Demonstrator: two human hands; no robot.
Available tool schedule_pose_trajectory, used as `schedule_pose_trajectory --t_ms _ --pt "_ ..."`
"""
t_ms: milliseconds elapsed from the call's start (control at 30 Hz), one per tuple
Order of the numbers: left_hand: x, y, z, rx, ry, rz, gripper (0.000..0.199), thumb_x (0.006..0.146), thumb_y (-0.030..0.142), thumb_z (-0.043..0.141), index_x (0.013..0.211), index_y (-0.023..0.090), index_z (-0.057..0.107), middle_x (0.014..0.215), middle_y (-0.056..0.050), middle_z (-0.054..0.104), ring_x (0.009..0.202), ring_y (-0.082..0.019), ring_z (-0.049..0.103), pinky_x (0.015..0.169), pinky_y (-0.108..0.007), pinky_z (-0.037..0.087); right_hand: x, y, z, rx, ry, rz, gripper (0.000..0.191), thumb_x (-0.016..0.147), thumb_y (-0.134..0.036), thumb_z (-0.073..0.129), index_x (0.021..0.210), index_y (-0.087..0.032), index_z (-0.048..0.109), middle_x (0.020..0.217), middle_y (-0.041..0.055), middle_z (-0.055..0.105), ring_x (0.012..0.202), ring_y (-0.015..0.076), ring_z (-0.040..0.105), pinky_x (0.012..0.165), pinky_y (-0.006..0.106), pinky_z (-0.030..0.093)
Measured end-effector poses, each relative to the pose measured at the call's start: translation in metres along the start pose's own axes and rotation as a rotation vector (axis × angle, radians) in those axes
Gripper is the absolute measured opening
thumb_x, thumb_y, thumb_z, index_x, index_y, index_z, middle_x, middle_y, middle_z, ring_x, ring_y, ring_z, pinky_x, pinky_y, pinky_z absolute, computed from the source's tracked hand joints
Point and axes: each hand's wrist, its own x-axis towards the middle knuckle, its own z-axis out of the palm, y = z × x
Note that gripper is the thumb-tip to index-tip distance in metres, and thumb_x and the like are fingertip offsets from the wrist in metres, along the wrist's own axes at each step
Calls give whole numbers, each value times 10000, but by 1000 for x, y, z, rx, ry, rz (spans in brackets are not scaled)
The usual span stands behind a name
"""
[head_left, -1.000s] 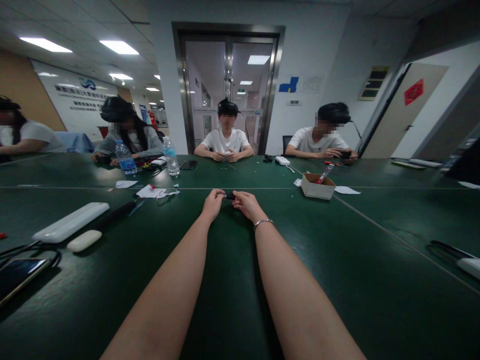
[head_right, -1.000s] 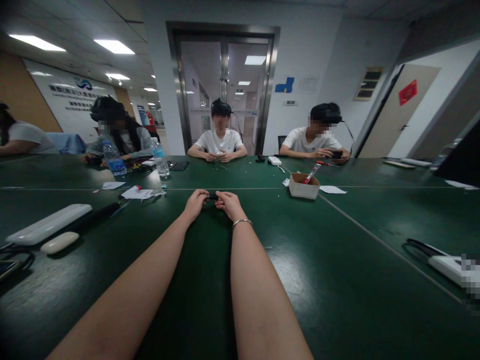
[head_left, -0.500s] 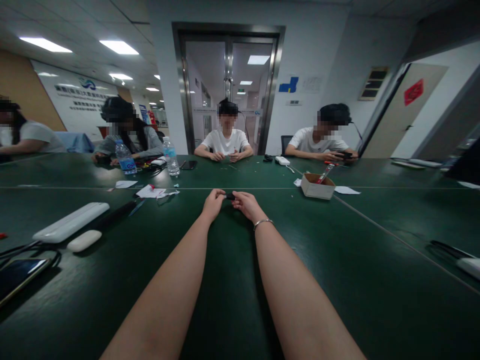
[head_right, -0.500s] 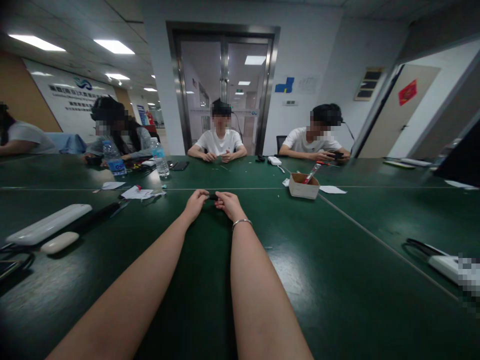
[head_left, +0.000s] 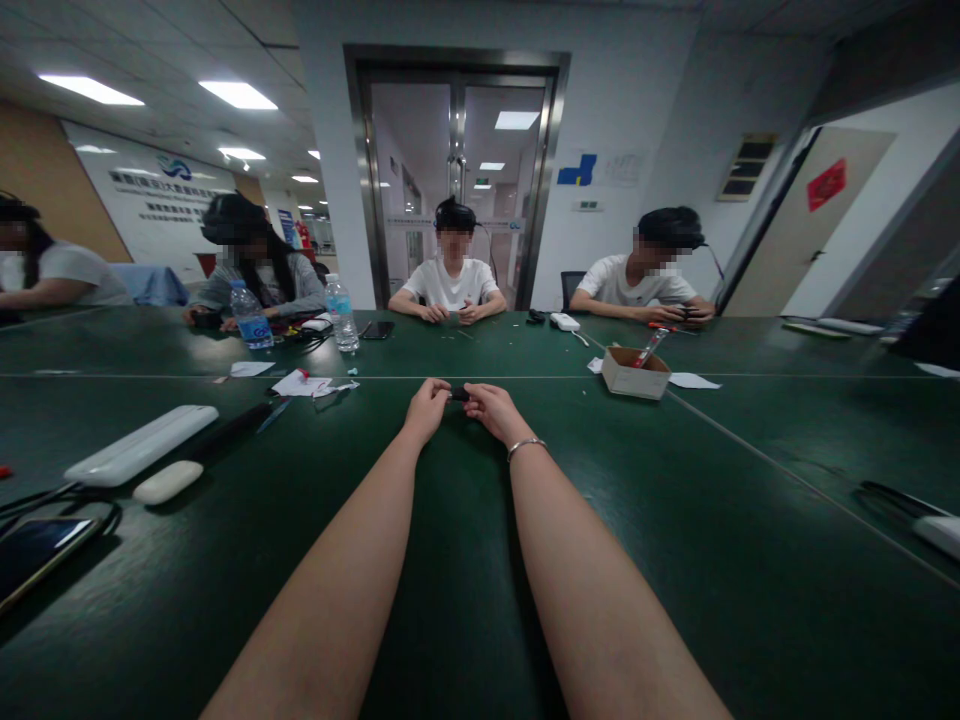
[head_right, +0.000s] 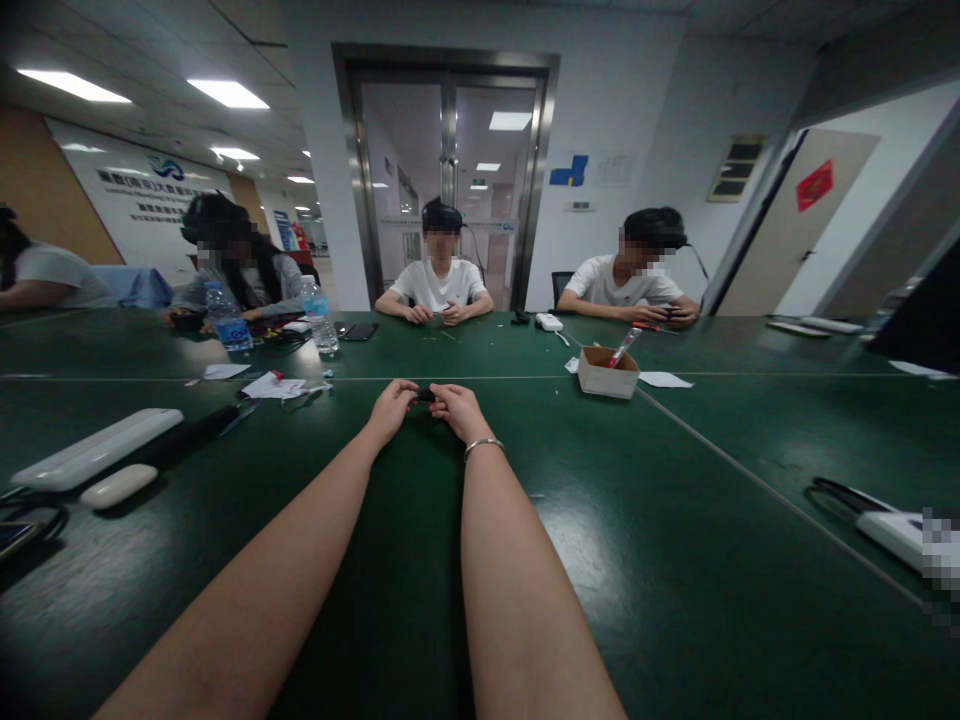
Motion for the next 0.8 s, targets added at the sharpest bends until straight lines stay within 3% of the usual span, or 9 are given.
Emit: schedule_pose_trajectory --t_ms 133,300,400,567,700,800 --pt "0 0 -1 4 6 -26 187 790 299 421 833 194 569 663 1 560 614 -124 524 571 -233 382 -1 -1 1 8 4 4 170 698 -236 692 666 -118 573 503 16 560 432 72 505 408 164 429" --pt "0 0 -1 30 28 -18 164 768 260 449 842 194 580 740 -11 592 674 -127 545 603 -236 391 0 -1 1 12 10 8 159 707 -229 680 678 -112 576 504 16 558 437 72 507 408 163 424" --pt "0 -1 -1 36 33 -23 192 788 307 436 836 192 582 682 -6 577 632 -129 532 584 -241 384 1 0 0 14 9 7 167 702 -236 685 674 -114 574 497 13 555 434 72 505 406 163 422" --pt "2 -2 -1 28 51 -19 162 765 245 454 850 194 582 759 -9 596 690 -125 546 615 -234 393 0 0 1 11 9 7 170 704 -235 684 671 -117 566 482 4 543 429 71 500 402 159 419" --pt "2 -3 -1 46 47 -31 206 800 325 431 843 192 584 668 -1 569 633 -130 528 580 -237 385 -1 -1 1 8 6 4 172 709 -237 684 670 -117 567 495 15 558 429 74 507 405 165 429" --pt "3 -3 -1 53 62 -18 180 783 296 456 857 194 585 727 -7 588 656 -127 532 601 -236 389 -2 -2 2 8 12 9 158 719 -227 673 672 -117 570 493 17 560 425 75 509 402 164 428"
